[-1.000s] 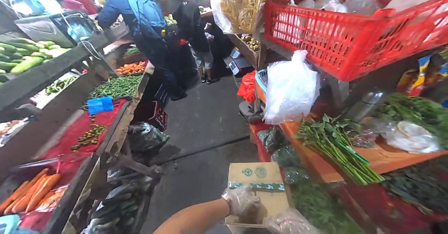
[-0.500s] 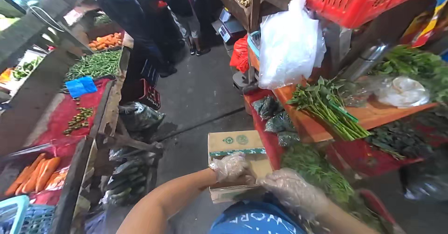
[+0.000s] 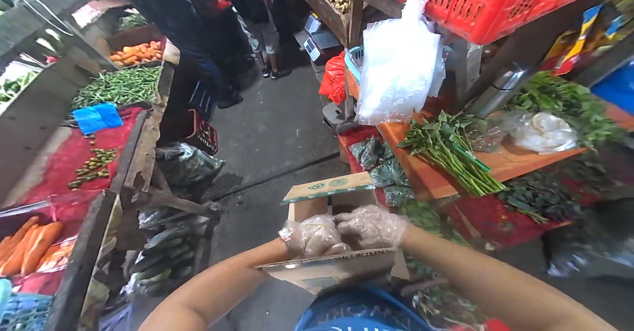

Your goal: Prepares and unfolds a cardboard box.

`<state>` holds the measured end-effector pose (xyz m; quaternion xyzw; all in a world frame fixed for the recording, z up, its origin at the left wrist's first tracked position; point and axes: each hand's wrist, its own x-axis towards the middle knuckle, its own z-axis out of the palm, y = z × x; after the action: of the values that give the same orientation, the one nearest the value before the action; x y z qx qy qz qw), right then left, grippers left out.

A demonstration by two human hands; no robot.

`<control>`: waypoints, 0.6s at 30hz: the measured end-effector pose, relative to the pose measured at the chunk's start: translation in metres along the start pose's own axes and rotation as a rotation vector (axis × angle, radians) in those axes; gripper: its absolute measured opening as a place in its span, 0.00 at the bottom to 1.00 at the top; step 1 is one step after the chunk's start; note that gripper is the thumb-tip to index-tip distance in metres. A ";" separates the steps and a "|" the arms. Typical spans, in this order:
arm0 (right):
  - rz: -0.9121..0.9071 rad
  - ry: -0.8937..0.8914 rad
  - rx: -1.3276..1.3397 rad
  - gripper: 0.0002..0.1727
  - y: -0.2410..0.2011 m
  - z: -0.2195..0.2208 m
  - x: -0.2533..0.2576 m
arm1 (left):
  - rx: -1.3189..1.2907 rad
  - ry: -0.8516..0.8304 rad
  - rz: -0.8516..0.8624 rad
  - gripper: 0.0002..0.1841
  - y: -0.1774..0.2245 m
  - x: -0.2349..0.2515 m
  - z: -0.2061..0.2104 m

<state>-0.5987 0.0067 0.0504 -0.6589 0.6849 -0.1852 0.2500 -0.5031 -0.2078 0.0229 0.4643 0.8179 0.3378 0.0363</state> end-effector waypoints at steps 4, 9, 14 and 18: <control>0.093 -0.166 -0.124 0.18 -0.013 -0.016 0.022 | -0.008 0.121 0.110 0.28 0.010 -0.007 -0.003; -0.028 -0.022 -0.154 0.19 -0.016 -0.013 0.044 | 0.019 0.202 0.171 0.28 0.036 0.006 -0.018; -0.222 0.513 -0.154 0.29 0.003 -0.013 0.032 | 0.007 0.406 0.101 0.30 0.042 -0.005 -0.033; -0.031 0.908 -0.230 0.35 0.032 -0.016 0.003 | -0.058 0.551 0.146 0.30 0.048 -0.002 -0.050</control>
<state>-0.6341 0.0046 0.0447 -0.5447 0.7310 -0.3816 -0.1525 -0.4854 -0.2195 0.0887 0.4113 0.7513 0.4763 -0.1987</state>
